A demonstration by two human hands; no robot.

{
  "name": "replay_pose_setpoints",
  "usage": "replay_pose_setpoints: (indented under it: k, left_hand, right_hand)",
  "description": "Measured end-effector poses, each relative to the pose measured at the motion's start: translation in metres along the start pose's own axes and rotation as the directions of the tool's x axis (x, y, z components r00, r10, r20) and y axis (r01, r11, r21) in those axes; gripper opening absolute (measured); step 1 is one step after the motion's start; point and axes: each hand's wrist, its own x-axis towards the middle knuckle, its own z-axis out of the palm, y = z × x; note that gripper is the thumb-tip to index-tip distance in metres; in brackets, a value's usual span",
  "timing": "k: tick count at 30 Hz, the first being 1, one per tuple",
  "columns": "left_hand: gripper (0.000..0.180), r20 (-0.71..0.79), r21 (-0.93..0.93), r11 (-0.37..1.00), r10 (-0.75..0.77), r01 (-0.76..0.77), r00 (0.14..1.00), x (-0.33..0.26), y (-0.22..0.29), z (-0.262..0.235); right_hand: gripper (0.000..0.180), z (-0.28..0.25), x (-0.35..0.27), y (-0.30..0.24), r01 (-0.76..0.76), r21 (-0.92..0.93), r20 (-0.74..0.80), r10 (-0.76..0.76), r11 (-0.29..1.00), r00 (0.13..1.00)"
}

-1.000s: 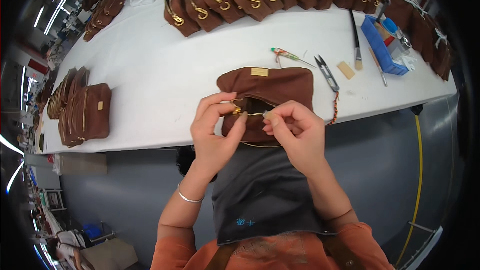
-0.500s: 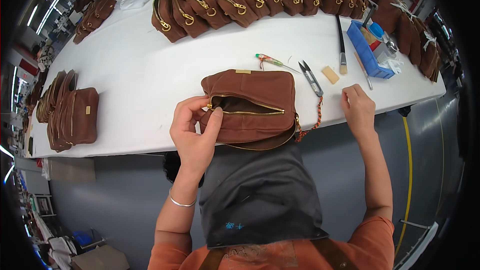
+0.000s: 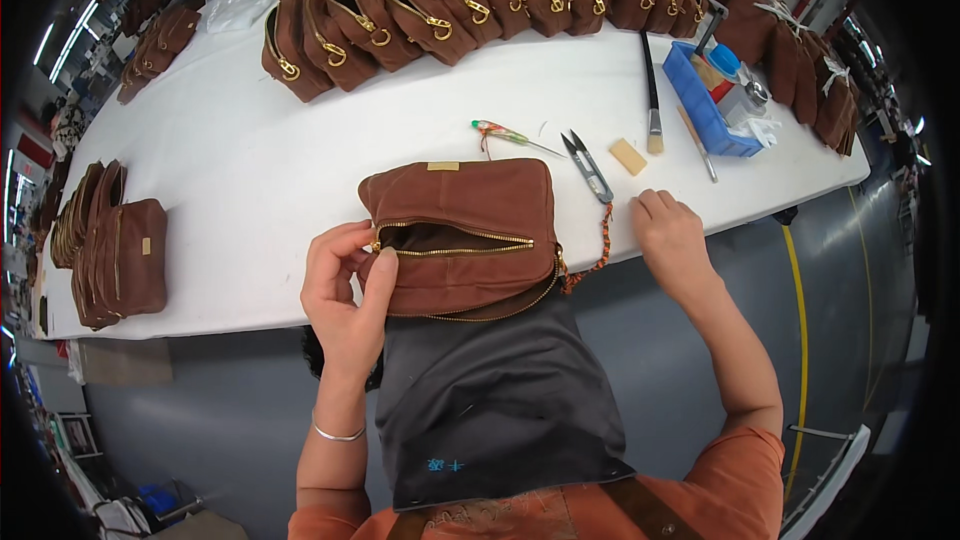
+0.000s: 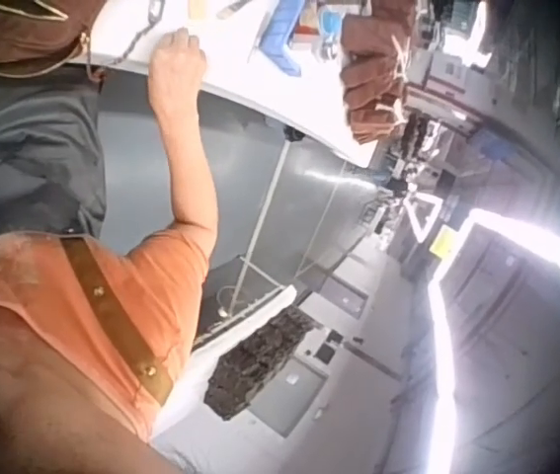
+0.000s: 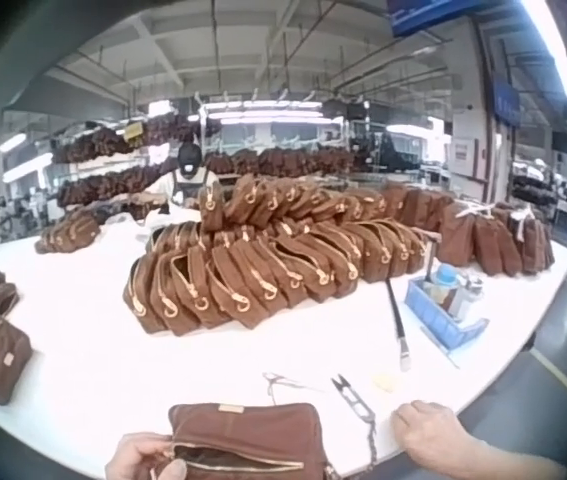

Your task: Trimming excess threads and marking brown leather bags at a finishing station.

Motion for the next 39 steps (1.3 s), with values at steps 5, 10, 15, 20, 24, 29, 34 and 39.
replay_pose_setpoints:
  k: [5,10,15,20,24,29,34,39]
  left_hand:
    - [0.033,0.115,-0.103,0.994,0.038,-0.026,0.993,-0.008,-0.005,-0.016]
    - [0.054,0.193,-0.155,0.988,0.013,0.018,0.981,-0.024,-0.015,-0.026]
    - [0.066,0.278,-0.106,0.994,0.051,-0.022,0.959,-0.030,-0.010,-0.030]
    - [0.058,0.197,0.055,0.998,0.029,-0.041,0.980,-0.028,-0.016,-0.026]
    - [0.045,0.043,0.064,0.990,0.126,-0.128,0.991,-0.018,-0.012,-0.015]
    - [0.038,-0.034,0.057,0.986,0.159,-0.157,0.987,-0.004,-0.006,-0.002]
    - [0.031,-0.105,0.173,0.973,0.174,-0.155,0.979,-0.006,-0.002,-0.005]
    - [0.024,-0.240,0.274,0.953,0.196,-0.128,0.951,0.006,-0.005,-0.010]
  right_hand:
    - [0.024,-0.008,-0.006,-0.009,0.150,-0.119,0.006,-0.150,0.981,0.989]
    - [0.030,-0.013,-0.001,0.003,0.109,0.064,0.026,-0.111,0.992,0.994]
    - [0.030,-0.008,-0.002,0.054,-0.332,0.743,0.224,0.252,0.581,0.942]
    - [0.028,-0.014,0.002,0.041,-0.426,0.748,0.238,0.394,0.508,0.888]
    - [0.035,-0.047,0.009,-0.030,-0.112,0.635,-0.209,0.310,0.765,0.928]
    - [0.068,-0.065,0.019,-0.134,0.261,0.546,-0.364,-0.055,0.796,0.930]
    - [0.049,-0.041,0.051,-0.137,0.319,0.485,-0.482,-0.055,0.814,0.874]
    - [0.037,-0.053,0.057,-0.156,0.426,0.508,-0.602,-0.046,0.749,0.797]
